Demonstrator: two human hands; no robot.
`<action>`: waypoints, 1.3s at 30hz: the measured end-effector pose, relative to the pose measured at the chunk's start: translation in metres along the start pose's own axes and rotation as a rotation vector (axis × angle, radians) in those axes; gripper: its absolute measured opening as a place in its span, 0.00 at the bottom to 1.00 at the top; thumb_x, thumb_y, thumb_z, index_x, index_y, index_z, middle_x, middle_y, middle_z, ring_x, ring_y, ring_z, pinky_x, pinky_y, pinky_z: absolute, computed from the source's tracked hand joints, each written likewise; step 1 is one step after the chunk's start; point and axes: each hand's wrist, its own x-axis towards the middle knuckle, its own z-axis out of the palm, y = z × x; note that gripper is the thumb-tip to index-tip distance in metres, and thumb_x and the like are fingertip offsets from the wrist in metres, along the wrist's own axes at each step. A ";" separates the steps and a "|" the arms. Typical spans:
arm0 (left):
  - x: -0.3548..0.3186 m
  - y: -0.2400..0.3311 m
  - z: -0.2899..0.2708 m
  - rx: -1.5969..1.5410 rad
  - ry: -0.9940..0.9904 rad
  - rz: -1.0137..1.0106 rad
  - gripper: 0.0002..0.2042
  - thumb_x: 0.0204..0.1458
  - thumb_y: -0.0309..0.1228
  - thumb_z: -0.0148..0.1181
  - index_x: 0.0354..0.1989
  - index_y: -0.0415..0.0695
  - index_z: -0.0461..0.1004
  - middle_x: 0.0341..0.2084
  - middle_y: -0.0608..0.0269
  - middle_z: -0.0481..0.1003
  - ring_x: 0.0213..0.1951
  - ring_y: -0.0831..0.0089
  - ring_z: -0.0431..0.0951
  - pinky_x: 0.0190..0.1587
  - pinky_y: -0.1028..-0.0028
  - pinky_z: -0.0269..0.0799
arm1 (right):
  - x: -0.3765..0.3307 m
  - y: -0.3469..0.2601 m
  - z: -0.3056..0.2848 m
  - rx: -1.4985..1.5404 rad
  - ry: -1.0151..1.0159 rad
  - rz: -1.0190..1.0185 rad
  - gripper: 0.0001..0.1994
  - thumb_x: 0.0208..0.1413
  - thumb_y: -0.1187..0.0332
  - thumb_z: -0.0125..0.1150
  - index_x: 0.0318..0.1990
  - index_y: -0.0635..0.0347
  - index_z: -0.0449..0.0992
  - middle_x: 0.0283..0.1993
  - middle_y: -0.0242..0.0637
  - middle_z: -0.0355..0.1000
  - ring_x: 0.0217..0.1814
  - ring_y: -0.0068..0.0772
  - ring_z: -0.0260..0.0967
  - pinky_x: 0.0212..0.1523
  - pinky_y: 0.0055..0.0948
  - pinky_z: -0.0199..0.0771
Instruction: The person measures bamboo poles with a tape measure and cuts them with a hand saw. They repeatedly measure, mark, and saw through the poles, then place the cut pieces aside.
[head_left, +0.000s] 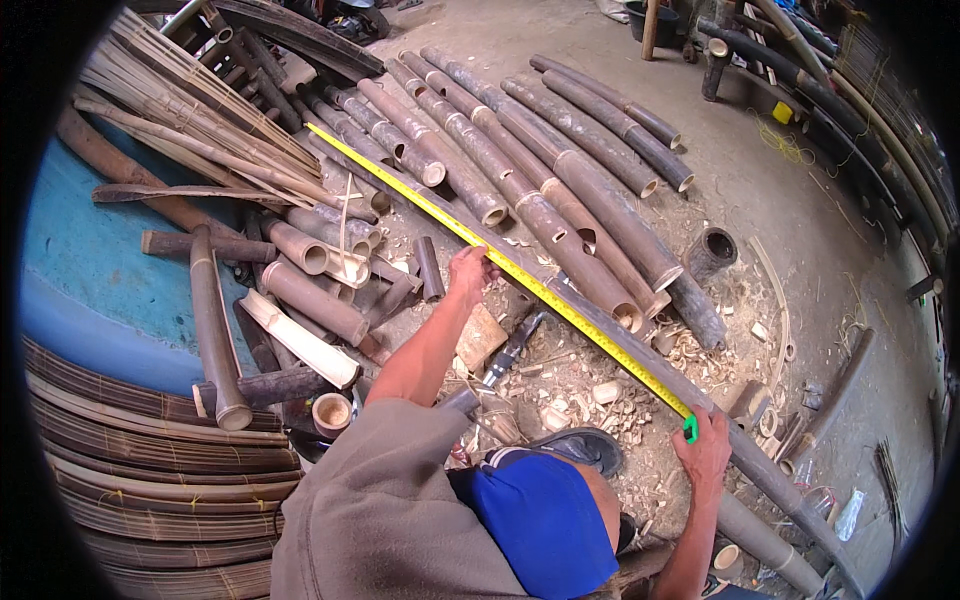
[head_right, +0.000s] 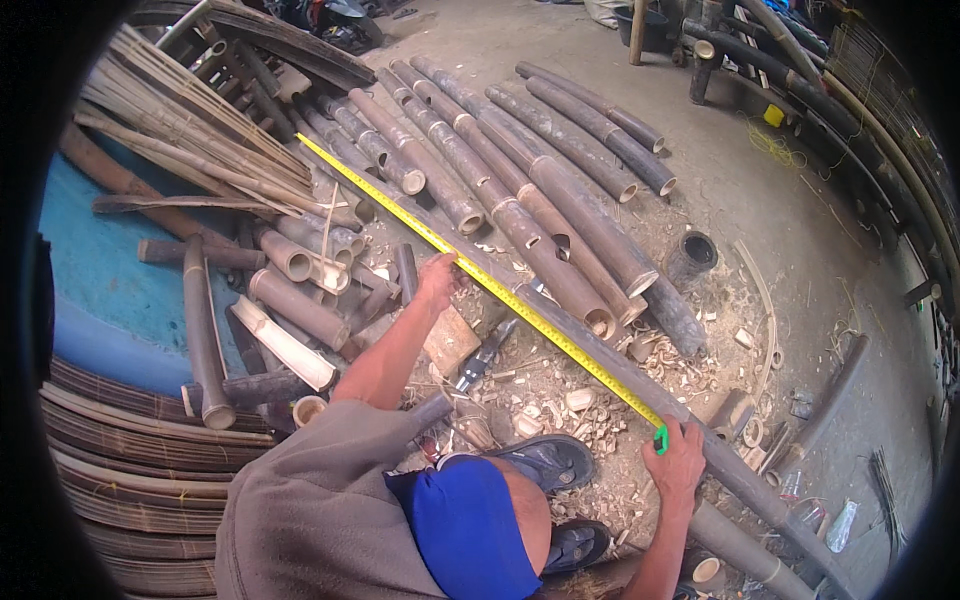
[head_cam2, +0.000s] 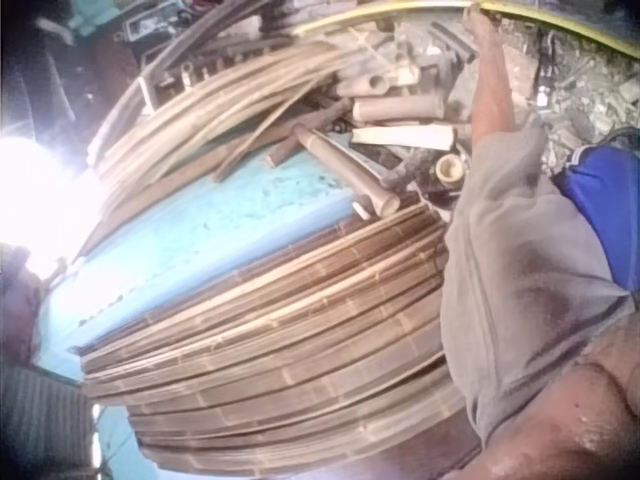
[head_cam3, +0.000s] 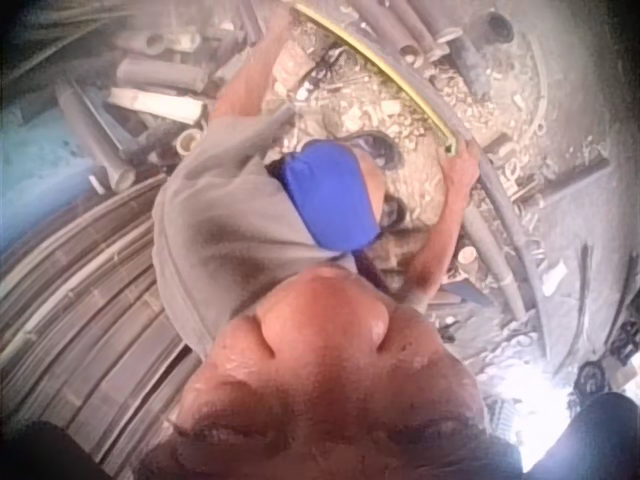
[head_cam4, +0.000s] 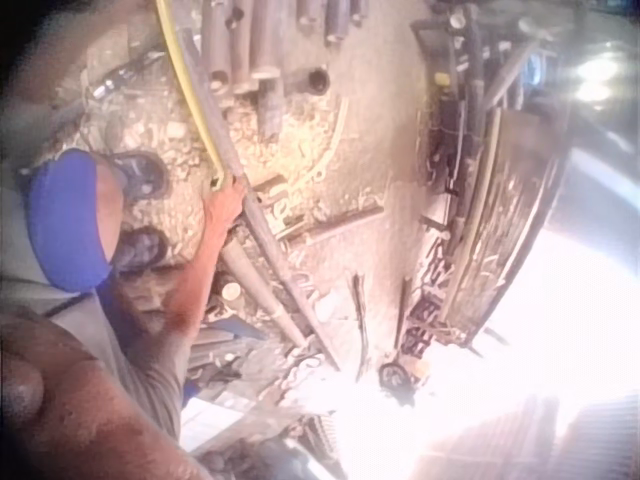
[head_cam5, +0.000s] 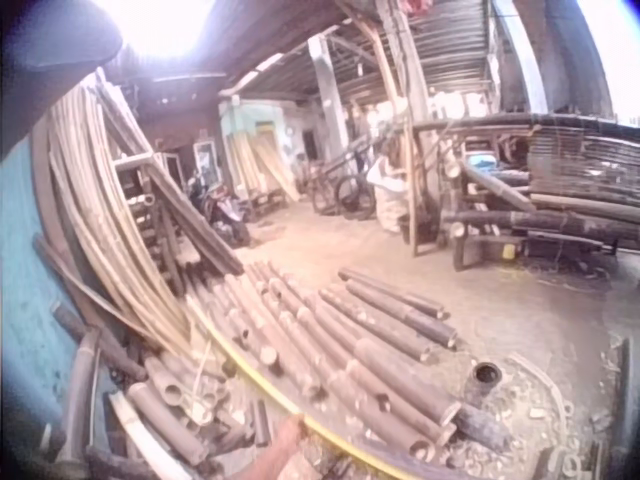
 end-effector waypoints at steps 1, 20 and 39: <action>0.006 0.004 0.001 0.009 -0.006 -0.002 0.06 0.66 0.32 0.58 0.43 0.43 0.77 0.30 0.61 0.81 0.24 0.73 0.80 0.25 0.71 0.79 | -0.001 0.005 -0.002 -0.008 0.005 0.007 0.25 0.47 0.64 0.70 0.56 0.50 0.79 0.48 0.48 0.71 0.53 0.56 0.72 0.50 0.53 0.78; 0.076 0.020 -0.026 0.095 -0.025 0.090 0.10 0.67 0.34 0.59 0.40 0.39 0.77 0.26 0.58 0.79 0.23 0.69 0.79 0.23 0.68 0.75 | 0.023 -0.014 0.009 0.012 0.081 -0.075 0.23 0.47 0.61 0.70 0.54 0.50 0.80 0.47 0.48 0.70 0.53 0.56 0.71 0.48 0.52 0.78; 0.095 0.013 -0.034 0.240 -0.077 -0.019 0.10 0.66 0.37 0.62 0.45 0.43 0.75 0.29 0.62 0.79 0.29 0.71 0.82 0.29 0.69 0.79 | 0.014 0.030 -0.024 -0.069 -0.032 0.042 0.24 0.49 0.57 0.70 0.57 0.39 0.81 0.47 0.45 0.71 0.54 0.52 0.74 0.50 0.50 0.82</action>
